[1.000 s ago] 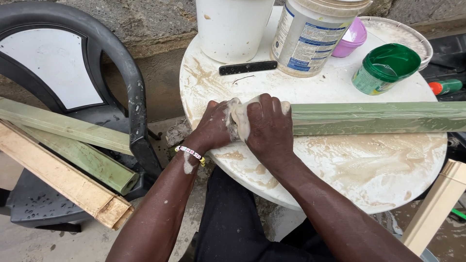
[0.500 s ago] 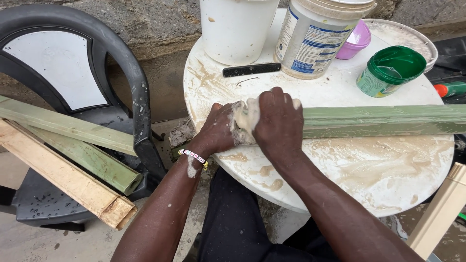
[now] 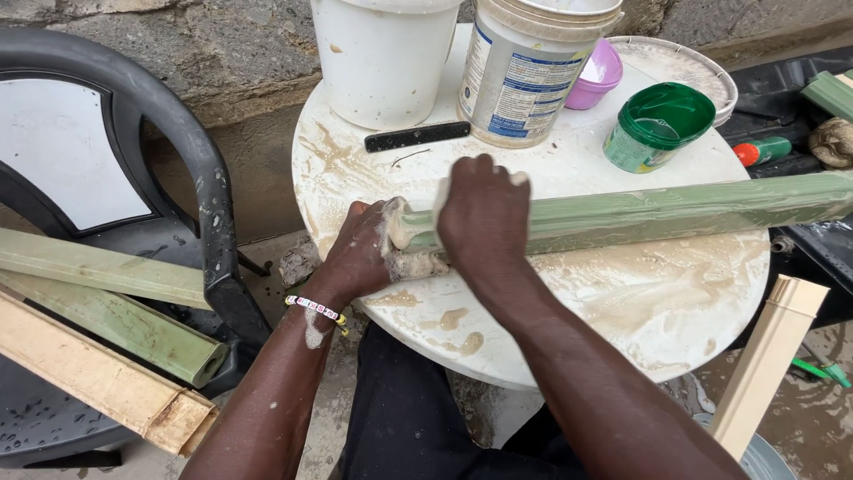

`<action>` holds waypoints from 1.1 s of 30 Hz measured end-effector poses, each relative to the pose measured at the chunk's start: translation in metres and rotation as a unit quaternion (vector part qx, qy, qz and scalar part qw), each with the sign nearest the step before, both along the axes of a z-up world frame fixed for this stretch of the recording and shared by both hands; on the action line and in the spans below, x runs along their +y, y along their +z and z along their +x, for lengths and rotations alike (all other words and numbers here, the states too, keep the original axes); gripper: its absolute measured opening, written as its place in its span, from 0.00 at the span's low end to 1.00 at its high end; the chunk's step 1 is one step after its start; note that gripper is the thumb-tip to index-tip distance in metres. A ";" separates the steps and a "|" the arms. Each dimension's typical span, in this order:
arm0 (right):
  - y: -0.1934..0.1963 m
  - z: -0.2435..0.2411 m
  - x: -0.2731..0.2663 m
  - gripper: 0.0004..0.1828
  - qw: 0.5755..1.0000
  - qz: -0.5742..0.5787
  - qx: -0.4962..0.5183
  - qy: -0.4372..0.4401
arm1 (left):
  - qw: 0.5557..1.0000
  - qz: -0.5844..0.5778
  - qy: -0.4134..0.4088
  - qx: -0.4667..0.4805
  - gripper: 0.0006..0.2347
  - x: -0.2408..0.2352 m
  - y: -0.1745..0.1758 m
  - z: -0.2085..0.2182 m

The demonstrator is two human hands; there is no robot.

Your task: The person scrubs a long green-painted wooden plank with a soapy cloth on a white round table. They repeatedly rub the surface and edges, occasionally repositioning the plank. Several buckets and containers are visible on the table, and additional planks rest on a nearby chair.

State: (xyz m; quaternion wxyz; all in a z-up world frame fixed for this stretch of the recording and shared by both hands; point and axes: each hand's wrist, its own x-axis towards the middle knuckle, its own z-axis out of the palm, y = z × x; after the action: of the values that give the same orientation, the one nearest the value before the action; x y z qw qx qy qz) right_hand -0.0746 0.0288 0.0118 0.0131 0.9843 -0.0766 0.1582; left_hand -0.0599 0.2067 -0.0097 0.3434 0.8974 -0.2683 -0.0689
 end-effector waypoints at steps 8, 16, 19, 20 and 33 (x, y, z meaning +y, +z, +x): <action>0.018 -0.013 -0.002 0.21 0.986 0.127 0.015 0.111 | 1.000 0.001 0.016 0.012 0.28 0.001 0.002 -0.004; -0.049 -0.011 -0.337 0.21 0.988 0.049 -0.028 -0.142 | 0.998 -0.005 0.036 0.049 0.28 0.005 -0.001 -0.007; -0.066 0.001 -0.344 0.24 0.981 0.070 -0.070 -0.170 | 0.997 -0.011 0.057 0.049 0.28 0.005 -0.006 -0.004; -0.071 0.004 -0.333 0.24 0.979 0.079 -0.074 -0.172 | 0.996 -0.008 0.062 0.057 0.30 0.004 -0.006 -0.002; -0.030 -0.010 -0.067 0.13 0.939 0.137 -0.232 0.214 | 0.988 0.065 0.135 0.027 0.38 0.015 -0.053 0.028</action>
State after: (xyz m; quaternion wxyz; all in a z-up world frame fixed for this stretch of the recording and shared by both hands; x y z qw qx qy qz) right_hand -0.0843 -0.0382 -0.0186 -0.1740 0.9056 0.1145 0.3694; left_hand -0.0319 0.2222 -0.0624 0.2977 0.9436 -0.1305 -0.0630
